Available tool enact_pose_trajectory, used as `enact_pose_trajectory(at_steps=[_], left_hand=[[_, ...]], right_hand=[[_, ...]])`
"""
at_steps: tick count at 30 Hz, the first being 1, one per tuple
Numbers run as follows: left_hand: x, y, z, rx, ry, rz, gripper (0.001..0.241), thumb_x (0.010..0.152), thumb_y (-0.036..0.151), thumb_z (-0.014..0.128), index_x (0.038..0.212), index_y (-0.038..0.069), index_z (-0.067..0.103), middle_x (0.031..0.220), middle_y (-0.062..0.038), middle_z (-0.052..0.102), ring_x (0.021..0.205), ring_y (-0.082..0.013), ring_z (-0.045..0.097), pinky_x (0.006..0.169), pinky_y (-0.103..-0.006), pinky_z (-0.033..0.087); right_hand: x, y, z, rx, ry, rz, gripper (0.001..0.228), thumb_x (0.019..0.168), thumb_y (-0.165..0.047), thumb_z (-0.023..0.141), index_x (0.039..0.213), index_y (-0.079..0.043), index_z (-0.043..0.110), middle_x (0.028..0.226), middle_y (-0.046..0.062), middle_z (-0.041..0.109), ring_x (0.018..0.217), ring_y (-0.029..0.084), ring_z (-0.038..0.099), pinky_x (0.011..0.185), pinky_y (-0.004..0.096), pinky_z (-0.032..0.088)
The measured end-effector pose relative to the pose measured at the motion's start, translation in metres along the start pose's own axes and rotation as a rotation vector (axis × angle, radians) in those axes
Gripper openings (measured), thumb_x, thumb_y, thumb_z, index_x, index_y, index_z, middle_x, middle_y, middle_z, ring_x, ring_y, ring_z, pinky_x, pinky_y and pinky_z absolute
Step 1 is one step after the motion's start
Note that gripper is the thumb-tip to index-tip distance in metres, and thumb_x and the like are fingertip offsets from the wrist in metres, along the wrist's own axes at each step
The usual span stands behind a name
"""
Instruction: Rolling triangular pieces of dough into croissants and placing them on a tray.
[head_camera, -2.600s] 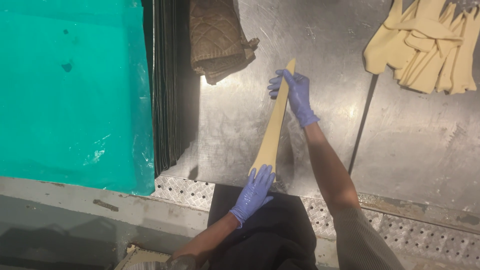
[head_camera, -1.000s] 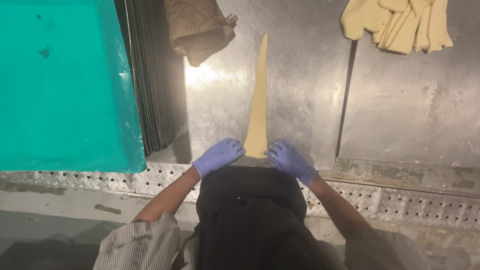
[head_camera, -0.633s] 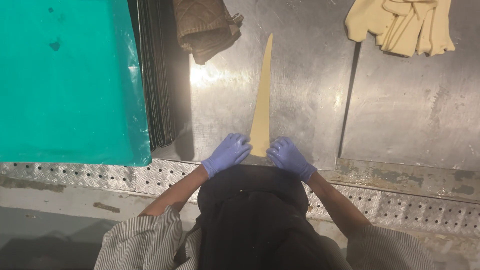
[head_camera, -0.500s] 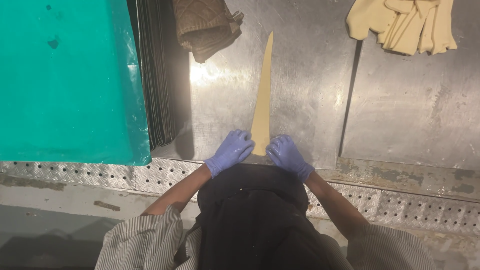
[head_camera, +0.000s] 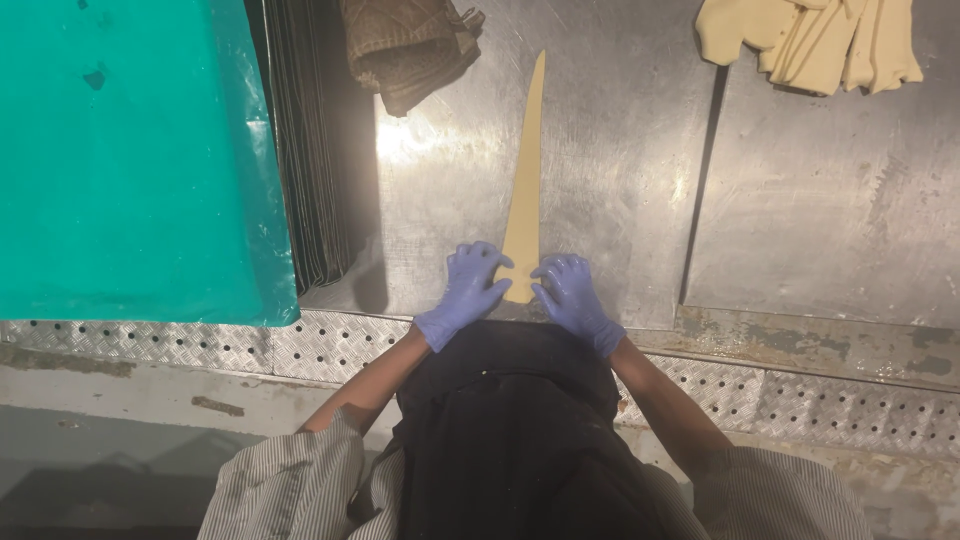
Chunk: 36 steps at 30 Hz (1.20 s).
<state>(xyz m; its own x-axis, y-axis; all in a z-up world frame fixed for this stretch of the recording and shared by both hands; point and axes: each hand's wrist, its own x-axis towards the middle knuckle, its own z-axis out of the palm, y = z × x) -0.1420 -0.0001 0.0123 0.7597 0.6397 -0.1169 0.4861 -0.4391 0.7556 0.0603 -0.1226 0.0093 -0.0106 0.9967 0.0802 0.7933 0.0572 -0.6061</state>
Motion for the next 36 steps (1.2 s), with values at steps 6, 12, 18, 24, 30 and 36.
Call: enact_pose_trajectory(at_steps=[6,12,18,24,30,36], left_hand=[[-0.026,-0.021,-0.008,0.066,0.050,0.219,0.024,0.091,0.021,0.072,0.113,0.013,0.069,0.110,-0.007,0.060,0.108,-0.0289,0.054,0.095,-0.0445,0.043],[-0.027,-0.027,0.006,0.381,-0.027,0.477,0.021,0.091,0.022,0.070,0.109,0.013,0.065,0.107,-0.003,0.064,0.104,-0.0237,0.062,0.089,-0.0393,0.050],[-0.015,-0.017,-0.001,0.416,-0.084,0.498,0.022,0.091,0.031,0.071,0.098,0.011,0.063,0.104,-0.007,0.063,0.100,-0.0251,0.060,0.086,-0.0401,0.050],[-0.004,-0.015,0.004,0.393,-0.155,0.494,0.027,0.089,0.038,0.070,0.094,0.012,0.064,0.101,-0.008,0.061,0.099,-0.0261,0.059,0.084,-0.0406,0.049],[-0.002,-0.020,0.007,0.442,-0.183,0.512,0.025,0.092,0.037,0.068,0.098,0.013,0.066,0.101,-0.007,0.060,0.097,-0.0257,0.058,0.082,-0.0402,0.048],[-0.001,-0.018,0.004,0.297,-0.115,0.469,0.022,0.093,0.035,0.068,0.096,0.014,0.067,0.102,-0.008,0.060,0.098,-0.0264,0.057,0.084,-0.0408,0.047]], right_hand=[[-0.037,0.016,0.009,-0.008,0.036,-0.081,0.022,0.093,-0.016,0.072,0.114,-0.009,0.066,0.118,0.011,0.064,0.115,0.033,0.057,0.100,0.045,0.046],[-0.033,0.008,0.008,-0.183,-0.030,-0.227,0.034,0.090,-0.028,0.076,0.119,-0.011,0.071,0.112,0.006,0.064,0.110,0.030,0.057,0.103,0.046,0.047],[-0.025,0.004,0.011,-0.290,-0.047,-0.220,0.040,0.089,-0.036,0.075,0.117,-0.008,0.072,0.106,0.008,0.068,0.108,0.031,0.061,0.098,0.045,0.048],[-0.015,0.001,0.018,-0.251,-0.059,-0.115,0.045,0.082,-0.046,0.080,0.104,-0.008,0.073,0.103,0.011,0.068,0.104,0.033,0.061,0.092,0.046,0.047],[-0.012,0.003,0.020,-0.201,-0.032,-0.080,0.040,0.082,-0.042,0.083,0.098,-0.008,0.070,0.100,0.009,0.063,0.099,0.029,0.057,0.095,0.047,0.045],[-0.008,0.001,0.019,-0.082,-0.010,0.027,0.038,0.081,-0.039,0.084,0.094,-0.008,0.066,0.106,0.011,0.061,0.104,0.032,0.057,0.095,0.049,0.042]])
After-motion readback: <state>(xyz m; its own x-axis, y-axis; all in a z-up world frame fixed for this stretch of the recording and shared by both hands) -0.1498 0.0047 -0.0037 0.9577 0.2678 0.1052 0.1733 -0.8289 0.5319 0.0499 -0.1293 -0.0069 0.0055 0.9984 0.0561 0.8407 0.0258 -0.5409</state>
